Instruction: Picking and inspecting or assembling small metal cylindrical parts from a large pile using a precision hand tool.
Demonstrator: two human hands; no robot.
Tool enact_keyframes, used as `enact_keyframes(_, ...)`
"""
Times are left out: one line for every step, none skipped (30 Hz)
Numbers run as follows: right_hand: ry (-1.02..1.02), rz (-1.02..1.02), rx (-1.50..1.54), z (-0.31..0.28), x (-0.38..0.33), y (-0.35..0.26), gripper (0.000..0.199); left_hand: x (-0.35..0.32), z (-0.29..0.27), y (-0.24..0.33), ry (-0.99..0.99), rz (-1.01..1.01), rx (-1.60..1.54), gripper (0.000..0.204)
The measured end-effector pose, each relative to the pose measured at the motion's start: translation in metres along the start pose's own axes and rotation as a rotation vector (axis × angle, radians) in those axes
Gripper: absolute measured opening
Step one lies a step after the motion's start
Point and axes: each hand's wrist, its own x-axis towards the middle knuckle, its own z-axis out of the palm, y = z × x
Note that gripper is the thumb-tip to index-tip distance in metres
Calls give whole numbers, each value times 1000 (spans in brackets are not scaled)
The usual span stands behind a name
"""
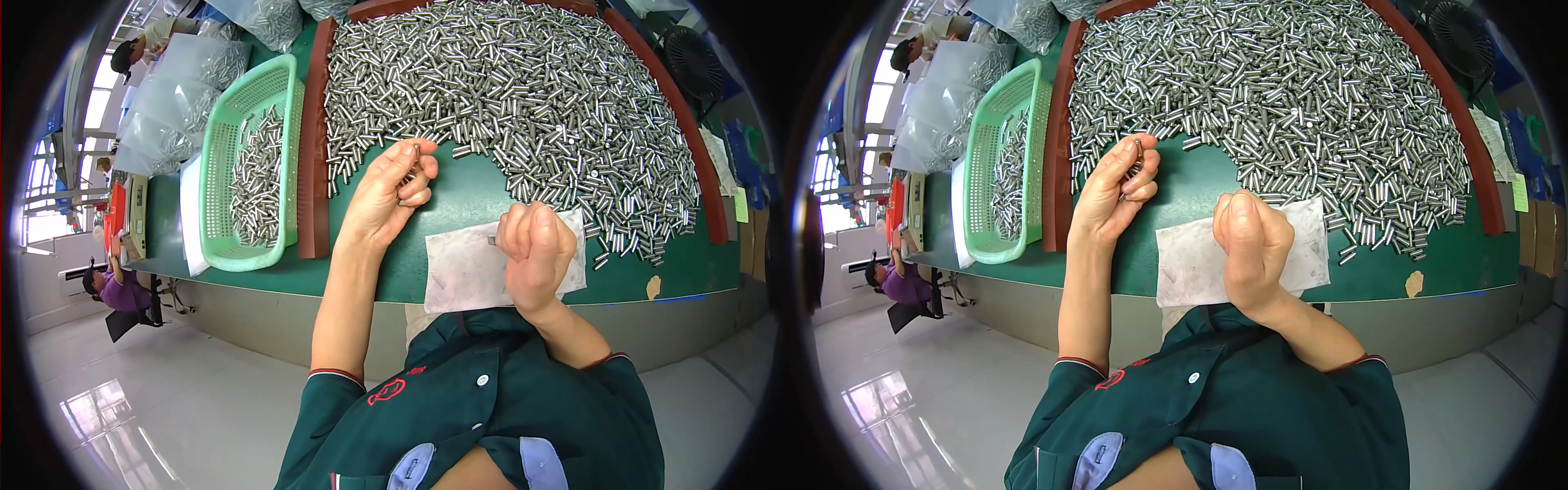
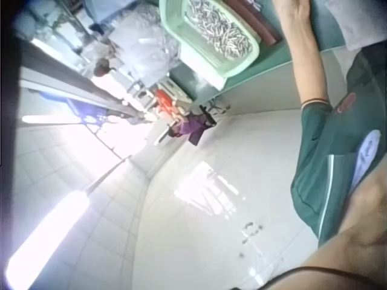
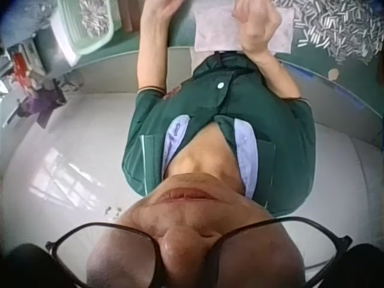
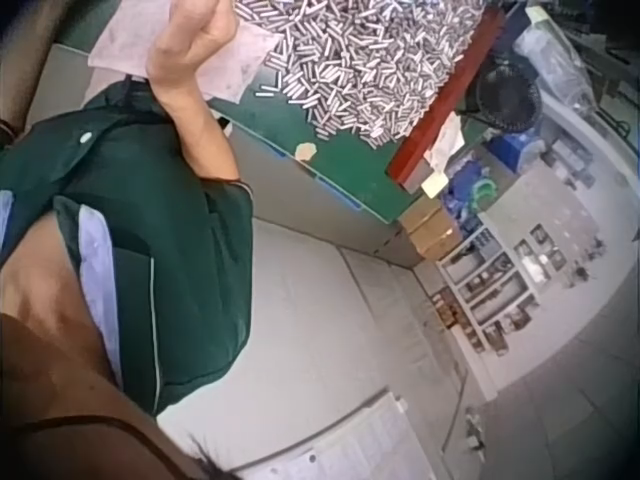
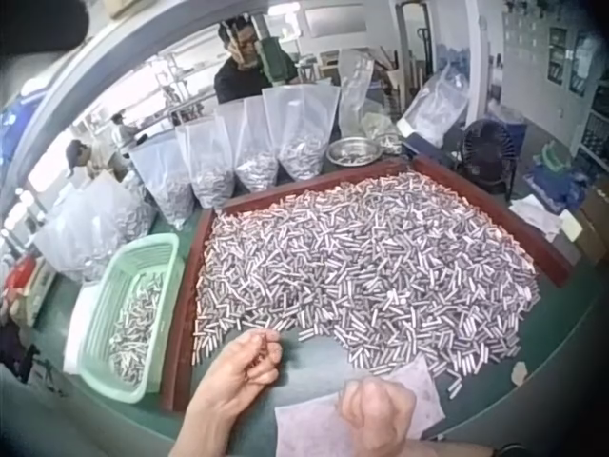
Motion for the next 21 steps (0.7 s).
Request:
enact_keyframes(1, 3, -2, 0, 0, 0, 34, 0, 1, -1, 20, 1, 9, 19)
enact_keyframes(4, 7, -3, -1, 0, 0, 34, 0, 1, -1, 10, 10, 58, 18)
enact_keyframes(3, 12, -10, -1, -1, 0, 34, -2, 1, -2, 3, 13, 104, 18)
enact_keyframes(2, 20, -16, -1, -1, 0, 34, -2, 2, -2, -24, 34, 145, 17)
enact_keyframes(7, 8, -27, 1, 0, 0, 34, -3, 4, -2, -16, 62, 242, 17)
enact_keyframes(12, 24, -46, 1, 2, -1, 35, -5, 10, -2, 14, 80, 336, 17)
enact_keyframes(16, 41, -65, 1, 2, -2, 35, -10, 13, -4, 35, 96, 425, 17)
enact_keyframes(19, 39, -71, 0, 2, -1, 35, -17, 16, -6, 56, 111, 514, 17)
enact_keyframes(37, 45, -58, 0, 3, -3, 36, -24, 23, -7, 60, 115, 620, 15)
enact_keyframes(50, 54, -40, 0, 4, -2, 36, -33, 27, -11, 60, 212, 869, 14)
enact_keyframes(35, 59, -53, -1, 4, -2, 36, -43, 32, -14, 58, 309, 1118, 12)
enact_keyframes(40, 64, -58, -2, 5, -2, 36, -53, 43, -11, 63, 211, 1274, 9)
enact_keyframes(38, 65, -47, -3, 5, -2, 36, -58, 43, -18, 20, 233, 1340, 8)
enact_keyframes(37, 65, -37, -4, 5, -1, 36, -60, 43, -25, -2, 293, 1400, 7)
enact_keyframes(35, 69, -34, -3, 5, -2, 36, -64, 43, -29, -15, 358, 1465, 8)
enact_keyframes(42, 76, -19, -2, 4, -2, 36, -66, 38, -35, -35, 419, 1588, 11)
enact_keyframes(49, 83, -4, -2, 5, -2, 36, -69, 38, -37, -33, 416, 1589, 11)
enact_keyframes(67, 97, 38, -2, 6, -3, 37, -69, 37, -39, -17, 385, 1693, 13)
enact_keyframes(81, 109, 99, -2, 8, -5, 37, -70, 36, -41, -1, 352, 1797, 16)
enact_keyframes(95, 120, 159, -2, 9, -8, 37, -72, 34, -43, -4, 349, 1796, 16)
enact_keyframes(120, 117, 256, -2, 12, -11, 38, -74, 33, -44, 29, 331, 1809, 17)
